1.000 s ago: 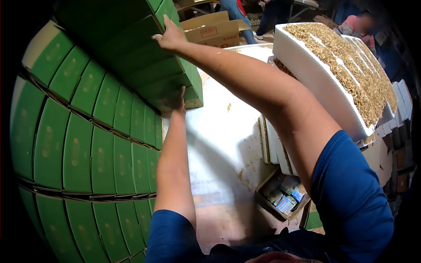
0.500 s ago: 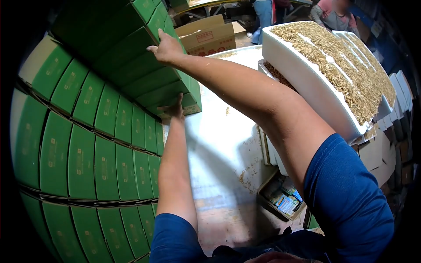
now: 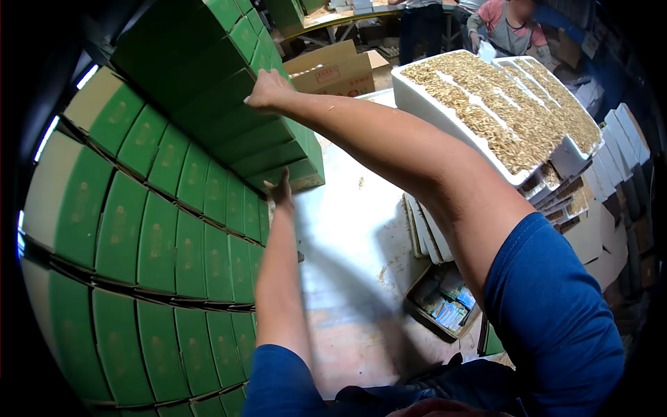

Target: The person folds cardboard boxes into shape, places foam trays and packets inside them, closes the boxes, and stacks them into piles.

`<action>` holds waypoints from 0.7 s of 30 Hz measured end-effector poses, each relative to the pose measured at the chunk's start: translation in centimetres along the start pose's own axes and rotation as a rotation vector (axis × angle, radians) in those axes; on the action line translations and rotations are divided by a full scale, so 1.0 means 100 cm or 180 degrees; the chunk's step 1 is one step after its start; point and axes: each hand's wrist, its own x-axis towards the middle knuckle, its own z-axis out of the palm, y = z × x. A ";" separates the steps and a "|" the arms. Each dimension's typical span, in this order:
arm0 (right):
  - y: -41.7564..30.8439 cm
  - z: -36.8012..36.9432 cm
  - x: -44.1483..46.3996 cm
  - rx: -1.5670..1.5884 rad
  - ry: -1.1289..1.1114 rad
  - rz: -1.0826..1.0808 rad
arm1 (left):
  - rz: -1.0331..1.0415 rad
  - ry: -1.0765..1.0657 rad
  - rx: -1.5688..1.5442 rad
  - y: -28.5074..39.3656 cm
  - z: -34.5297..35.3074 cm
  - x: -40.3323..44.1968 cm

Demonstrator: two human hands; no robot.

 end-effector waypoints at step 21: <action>0.060 -0.245 -0.490 0.1696 -0.3095 -0.1619 | -0.1362 -0.1323 0.0415 -0.062 -0.116 -0.597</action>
